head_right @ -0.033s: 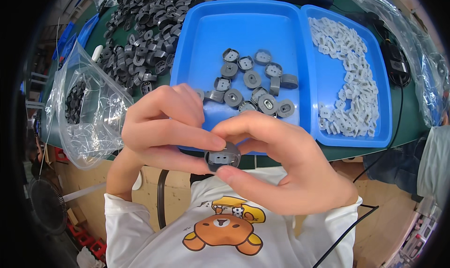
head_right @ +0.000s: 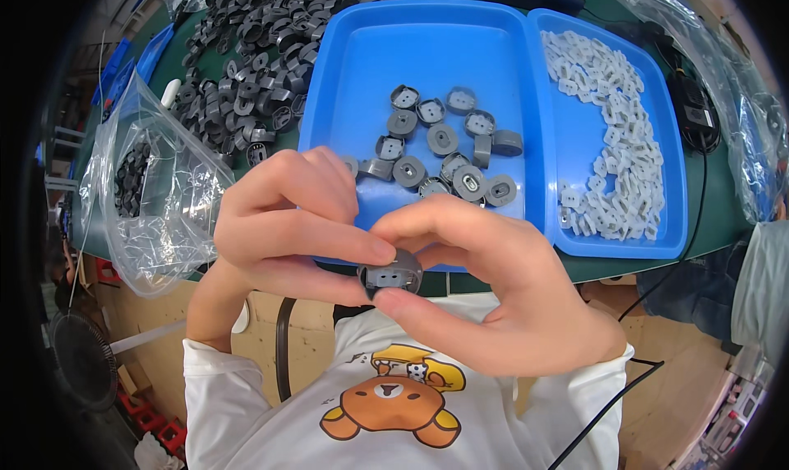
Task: The person assembles small plastic components by hand, inserting one part into another, at a factory station.
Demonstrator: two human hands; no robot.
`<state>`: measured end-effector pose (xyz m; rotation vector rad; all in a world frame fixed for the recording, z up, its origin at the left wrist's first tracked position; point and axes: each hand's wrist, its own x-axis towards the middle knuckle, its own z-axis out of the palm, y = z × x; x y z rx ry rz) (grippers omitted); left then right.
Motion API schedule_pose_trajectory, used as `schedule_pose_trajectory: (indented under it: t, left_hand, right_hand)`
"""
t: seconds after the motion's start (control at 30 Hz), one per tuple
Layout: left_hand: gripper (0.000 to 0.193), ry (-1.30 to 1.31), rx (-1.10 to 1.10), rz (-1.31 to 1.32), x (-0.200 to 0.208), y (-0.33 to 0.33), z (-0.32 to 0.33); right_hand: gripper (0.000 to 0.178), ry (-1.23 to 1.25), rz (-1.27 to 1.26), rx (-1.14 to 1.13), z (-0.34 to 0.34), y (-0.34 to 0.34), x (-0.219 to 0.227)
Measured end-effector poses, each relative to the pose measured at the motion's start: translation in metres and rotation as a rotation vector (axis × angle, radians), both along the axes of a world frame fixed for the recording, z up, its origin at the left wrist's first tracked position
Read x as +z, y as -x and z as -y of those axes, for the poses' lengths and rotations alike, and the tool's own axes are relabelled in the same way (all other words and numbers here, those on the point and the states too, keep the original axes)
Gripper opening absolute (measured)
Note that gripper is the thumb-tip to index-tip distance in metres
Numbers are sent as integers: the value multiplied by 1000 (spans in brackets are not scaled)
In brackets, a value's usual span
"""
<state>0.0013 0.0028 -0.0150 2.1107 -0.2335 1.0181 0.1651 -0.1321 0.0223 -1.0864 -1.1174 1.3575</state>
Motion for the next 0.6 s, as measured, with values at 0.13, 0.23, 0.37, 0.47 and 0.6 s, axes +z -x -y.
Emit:
schedule_pose_trajectory:
  t: [0.13, 0.23, 0.37, 0.47, 0.6]
  left_hand:
    - [32, -44, 43, 20, 3, 3, 1]
    - [32, -149, 164, -50, 7, -1, 4]
    - [36, -433, 244, 0, -4, -1, -3]
    - [42, -251, 269, -11, 1, -1, 2]
    - [46, 509, -48, -228, 12, 4, 7]
  right_hand:
    - [25, -213, 205, -2, -7, 2, -10]
    - [23, -259, 288, -51, -13, -1, -18]
    - [33, -372, 550, -136, -16, 4, -21]
    - [49, -445, 523, -156, -18, 3, -21]
    - [68, -721, 796, -212, -18, -1, -14]
